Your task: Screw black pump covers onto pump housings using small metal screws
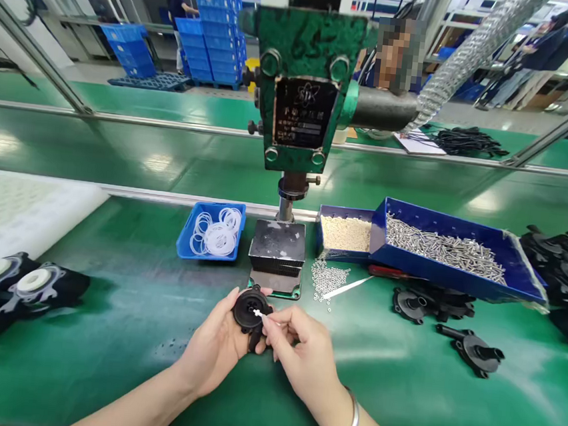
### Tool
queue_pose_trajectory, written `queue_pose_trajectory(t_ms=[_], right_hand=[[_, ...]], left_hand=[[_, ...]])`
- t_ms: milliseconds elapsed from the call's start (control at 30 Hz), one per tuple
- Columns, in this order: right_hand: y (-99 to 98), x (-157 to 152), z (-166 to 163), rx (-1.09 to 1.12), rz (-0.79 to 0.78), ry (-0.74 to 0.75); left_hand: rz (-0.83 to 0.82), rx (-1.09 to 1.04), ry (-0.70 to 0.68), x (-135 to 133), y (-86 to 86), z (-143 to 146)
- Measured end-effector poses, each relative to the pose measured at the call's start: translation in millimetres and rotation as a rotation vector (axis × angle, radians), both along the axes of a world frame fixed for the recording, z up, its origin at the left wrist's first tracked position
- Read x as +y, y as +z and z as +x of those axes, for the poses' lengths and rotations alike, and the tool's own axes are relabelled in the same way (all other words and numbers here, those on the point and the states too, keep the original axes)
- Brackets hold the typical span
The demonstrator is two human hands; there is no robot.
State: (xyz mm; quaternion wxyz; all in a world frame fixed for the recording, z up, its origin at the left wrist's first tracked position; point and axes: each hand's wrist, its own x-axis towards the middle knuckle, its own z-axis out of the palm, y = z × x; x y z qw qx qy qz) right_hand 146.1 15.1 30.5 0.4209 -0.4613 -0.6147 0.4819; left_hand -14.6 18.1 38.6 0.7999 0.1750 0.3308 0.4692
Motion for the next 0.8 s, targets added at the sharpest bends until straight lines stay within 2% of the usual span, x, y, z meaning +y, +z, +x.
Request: queue_pose_trajectory(t_ms=[200,433,600,800], right_hand=[[0.0,-2.7,-0.4,-0.231,0.349,-0.046],[-2.5,-4.8,-1.6,-0.347,0.533,-0.080],[-3.5,-7.7,-1.2,-0.417,0.522,-0.062],[-7.3,-11.7,-0.5,-0.364,0.418,-0.062]], left_hand=[[0.129,0.095,0.015,-4.4,-1.7,0.9],[0.235,0.280,0.005,-8.8,-8.4,-1.5],[0.348,0.523,0.016,-15.0,-14.4,-3.4],[0.502,0.727,0.056,-21.7,-13.8,-1.3]])
